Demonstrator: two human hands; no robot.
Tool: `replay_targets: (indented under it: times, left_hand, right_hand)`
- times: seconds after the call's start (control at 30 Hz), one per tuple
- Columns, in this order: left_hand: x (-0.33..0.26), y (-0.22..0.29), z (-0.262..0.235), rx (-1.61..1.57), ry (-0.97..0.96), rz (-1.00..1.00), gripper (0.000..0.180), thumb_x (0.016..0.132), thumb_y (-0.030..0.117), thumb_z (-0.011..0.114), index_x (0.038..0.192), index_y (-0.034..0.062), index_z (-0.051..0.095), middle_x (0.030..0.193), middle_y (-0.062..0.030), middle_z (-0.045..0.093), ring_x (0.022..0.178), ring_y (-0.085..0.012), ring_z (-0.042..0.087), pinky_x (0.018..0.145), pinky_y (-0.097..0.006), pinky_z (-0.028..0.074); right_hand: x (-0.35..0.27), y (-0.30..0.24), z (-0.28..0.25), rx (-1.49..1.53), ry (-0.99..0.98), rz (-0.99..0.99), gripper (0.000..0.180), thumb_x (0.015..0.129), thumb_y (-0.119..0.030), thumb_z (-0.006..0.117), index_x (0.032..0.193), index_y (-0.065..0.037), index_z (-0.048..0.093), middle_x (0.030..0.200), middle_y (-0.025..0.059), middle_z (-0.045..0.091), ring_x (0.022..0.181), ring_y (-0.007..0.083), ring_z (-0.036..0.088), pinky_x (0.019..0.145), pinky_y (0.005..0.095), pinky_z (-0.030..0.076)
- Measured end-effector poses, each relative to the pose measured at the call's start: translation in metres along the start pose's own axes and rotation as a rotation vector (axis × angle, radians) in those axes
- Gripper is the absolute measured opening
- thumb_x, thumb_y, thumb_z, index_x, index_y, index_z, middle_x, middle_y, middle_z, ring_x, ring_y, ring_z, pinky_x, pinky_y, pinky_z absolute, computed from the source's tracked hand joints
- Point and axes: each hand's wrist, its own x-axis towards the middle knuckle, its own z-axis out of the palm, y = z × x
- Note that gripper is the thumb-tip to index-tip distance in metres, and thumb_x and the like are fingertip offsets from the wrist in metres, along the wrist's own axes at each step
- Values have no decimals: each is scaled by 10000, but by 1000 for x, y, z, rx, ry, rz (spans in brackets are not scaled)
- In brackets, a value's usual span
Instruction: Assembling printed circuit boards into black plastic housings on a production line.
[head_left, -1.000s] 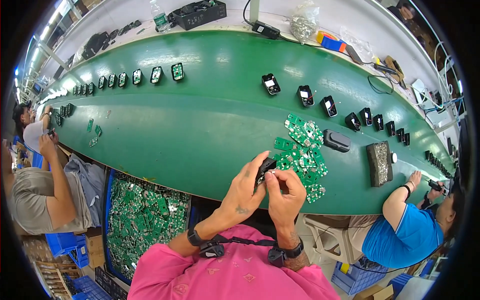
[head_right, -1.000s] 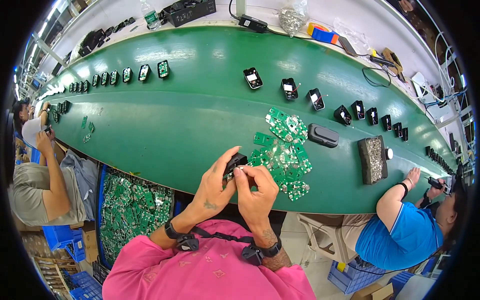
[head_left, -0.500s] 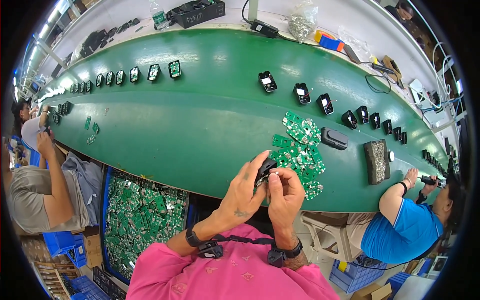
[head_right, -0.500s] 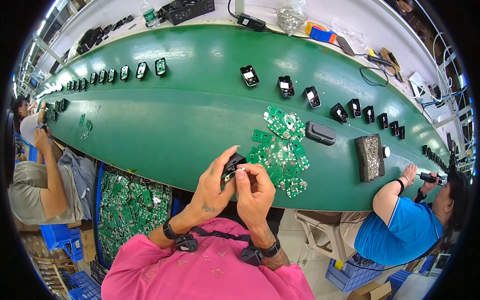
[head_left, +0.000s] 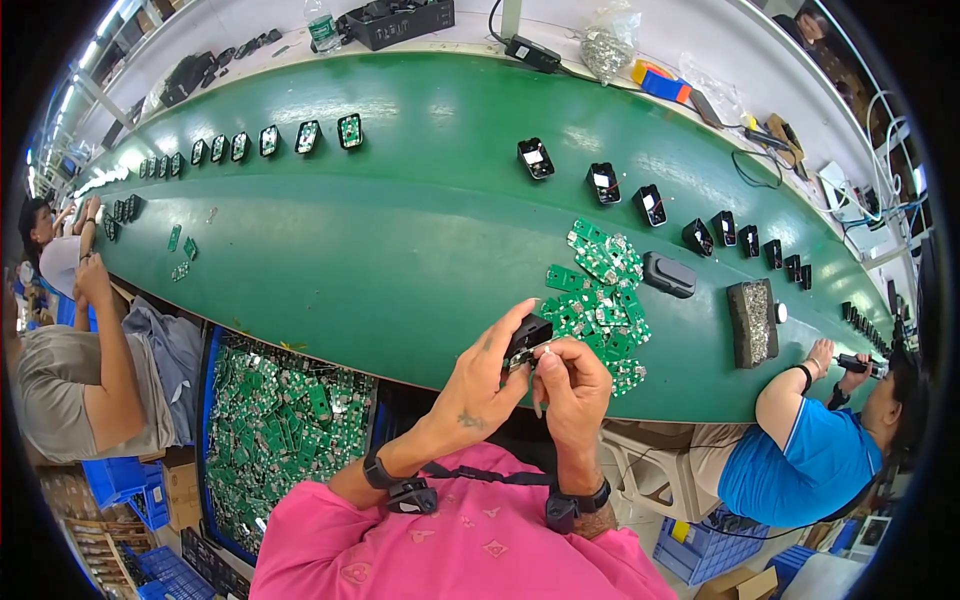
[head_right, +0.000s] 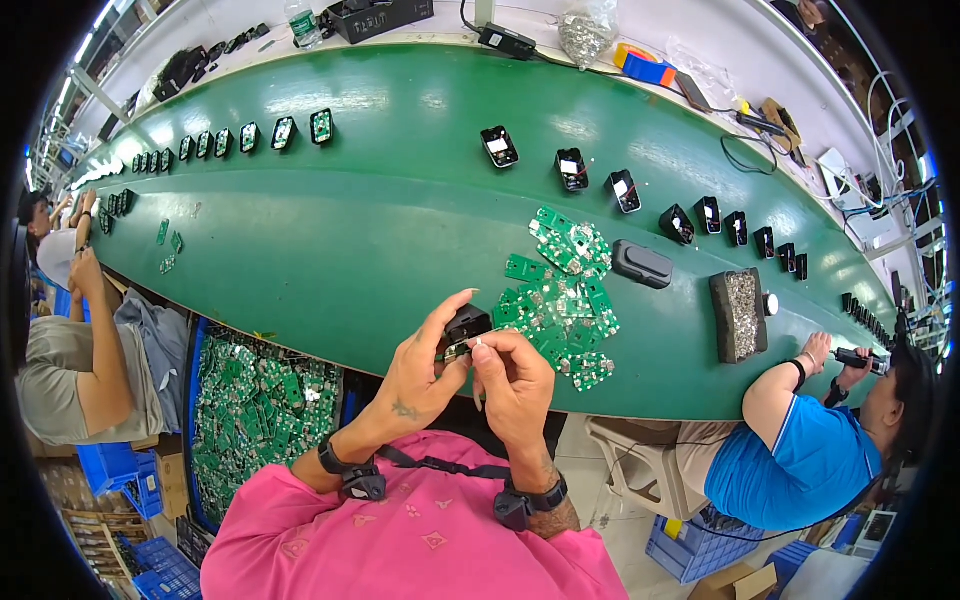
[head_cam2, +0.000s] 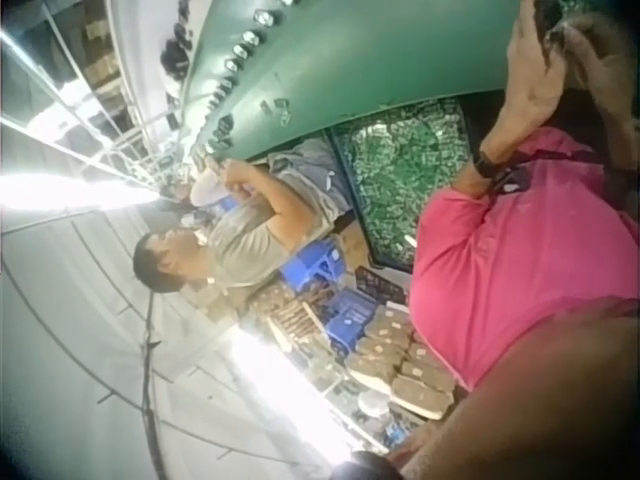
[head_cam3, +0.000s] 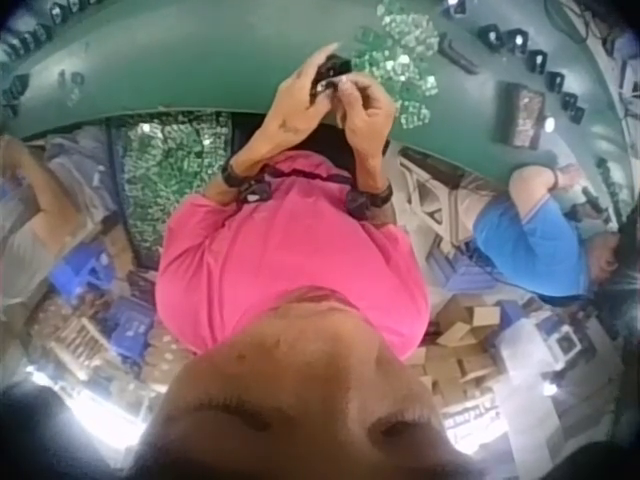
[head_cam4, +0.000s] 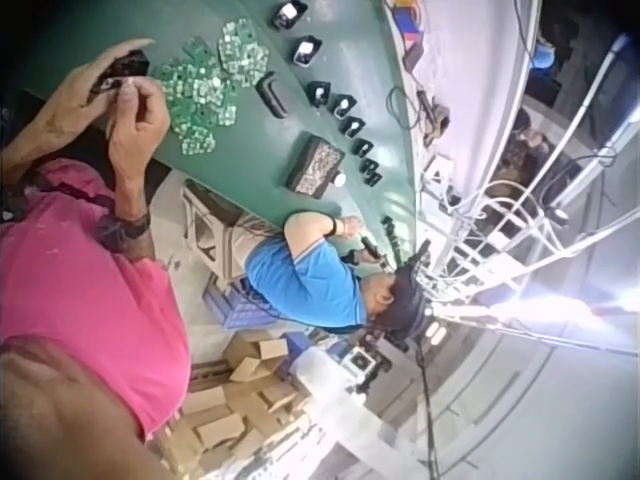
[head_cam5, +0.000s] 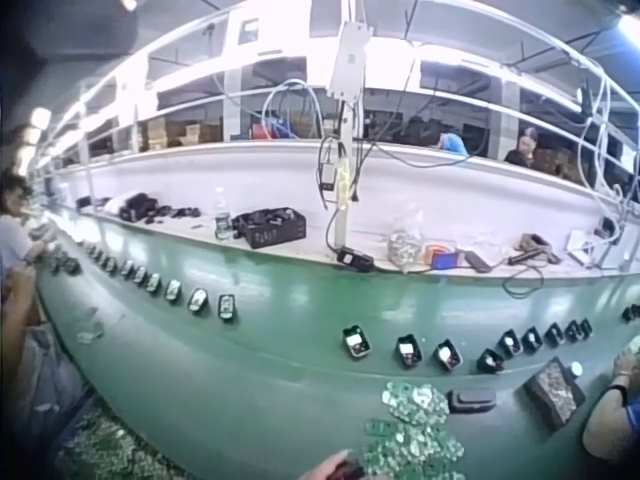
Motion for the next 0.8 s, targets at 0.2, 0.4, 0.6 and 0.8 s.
replay_targets:
  times: [0.2,0.4,0.6,0.8]
  left_hand:
    - [-1,1,-2,-14,13,28,620,904,47,567,1493,4,376,1298,-268,565,1143,-394,607,979,-406,481]
    - [-1,2,-2,-30,1,9,621,908,57,573,1497,16,378,1269,-252,579,1098,-354,628,939,-394,503]
    - [-2,6,0,-24,9,9,604,918,62,575,1494,32,394,1233,-228,599,1056,-313,639,868,-375,535]
    - [-1,1,2,-27,10,43,614,915,18,591,1498,78,410,1201,-155,610,1027,-218,625,794,-316,539]
  right_hand:
    - [-2,-6,-2,96,3,37,148,1029,-94,573,1045,35,642,838,64,652,572,72,555,483,206,431]
    - [-2,-11,-6,115,-45,119,158,1026,-113,593,1044,37,639,802,72,653,561,76,558,474,201,437]
    - [-3,-13,-4,195,-25,165,135,1004,-83,616,1025,48,639,792,88,659,530,82,568,441,209,440]
    - [-1,-15,-5,209,15,177,74,953,-18,646,961,55,655,784,123,685,505,102,588,406,211,439]
